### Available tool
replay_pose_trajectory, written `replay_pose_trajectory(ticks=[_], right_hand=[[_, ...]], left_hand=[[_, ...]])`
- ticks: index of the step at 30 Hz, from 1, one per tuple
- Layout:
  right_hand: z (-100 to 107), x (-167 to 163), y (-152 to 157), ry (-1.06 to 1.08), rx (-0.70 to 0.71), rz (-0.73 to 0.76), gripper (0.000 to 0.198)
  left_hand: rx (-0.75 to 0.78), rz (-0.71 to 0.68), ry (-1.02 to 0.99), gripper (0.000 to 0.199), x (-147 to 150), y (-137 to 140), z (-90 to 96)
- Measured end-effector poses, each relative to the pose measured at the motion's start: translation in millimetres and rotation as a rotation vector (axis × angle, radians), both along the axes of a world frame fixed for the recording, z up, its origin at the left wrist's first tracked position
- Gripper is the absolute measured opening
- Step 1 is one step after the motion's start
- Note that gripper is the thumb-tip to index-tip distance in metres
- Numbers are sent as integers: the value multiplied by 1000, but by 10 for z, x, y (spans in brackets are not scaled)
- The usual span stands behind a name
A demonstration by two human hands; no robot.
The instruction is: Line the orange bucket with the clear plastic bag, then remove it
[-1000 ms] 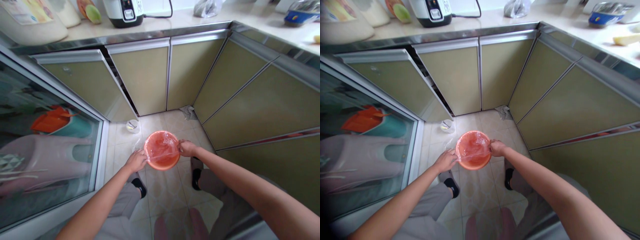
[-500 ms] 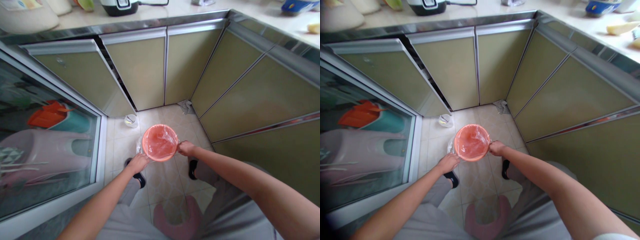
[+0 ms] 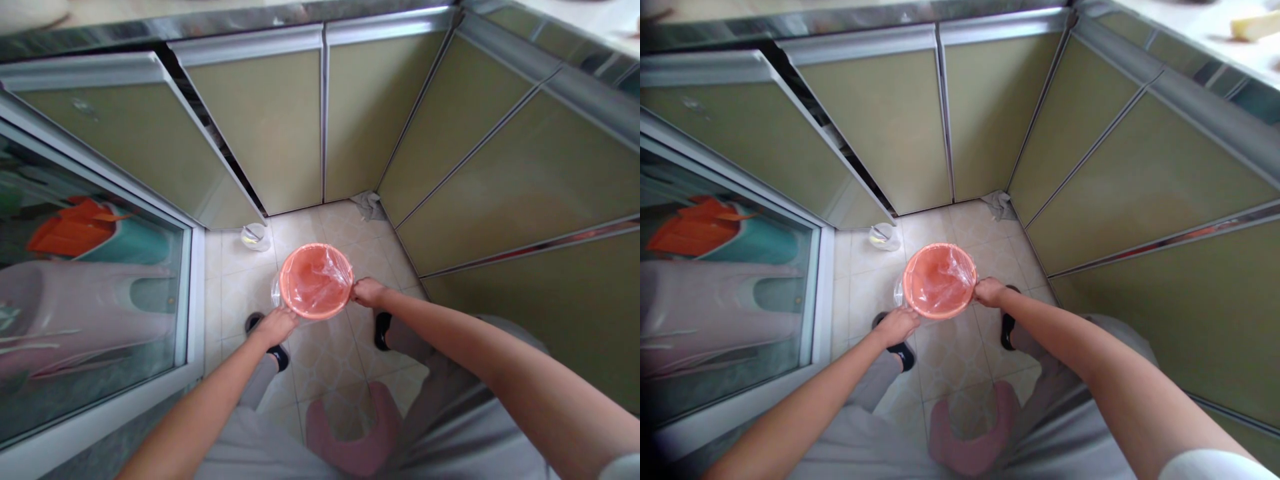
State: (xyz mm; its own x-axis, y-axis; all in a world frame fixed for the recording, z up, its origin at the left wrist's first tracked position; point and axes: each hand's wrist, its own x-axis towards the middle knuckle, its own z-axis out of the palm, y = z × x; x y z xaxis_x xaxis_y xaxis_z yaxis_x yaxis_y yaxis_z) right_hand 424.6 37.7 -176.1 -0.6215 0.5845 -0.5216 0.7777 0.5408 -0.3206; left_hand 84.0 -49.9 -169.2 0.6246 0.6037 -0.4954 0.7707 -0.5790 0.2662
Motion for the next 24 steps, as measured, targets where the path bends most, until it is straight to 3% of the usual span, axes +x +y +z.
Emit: replay_pose_trajectory(ticks=[8,13,17,21,24], right_hand=[[-15,37,-1,-5,29,-4,24],[273,10,137,61,175,-7,23],[409,-275,235,145,306,106,28],[207,-593,320,127,340,325,32],[-23,-668,398,88,298,303,29]], left_hand=[[26,36,-11,21,-81,-21,-15],[206,173,-204,26,-70,146,220],[281,137,-144,26,120,407,259],[219,103,-4,29,274,611,57],[131,147,147,34,262,680,-120]])
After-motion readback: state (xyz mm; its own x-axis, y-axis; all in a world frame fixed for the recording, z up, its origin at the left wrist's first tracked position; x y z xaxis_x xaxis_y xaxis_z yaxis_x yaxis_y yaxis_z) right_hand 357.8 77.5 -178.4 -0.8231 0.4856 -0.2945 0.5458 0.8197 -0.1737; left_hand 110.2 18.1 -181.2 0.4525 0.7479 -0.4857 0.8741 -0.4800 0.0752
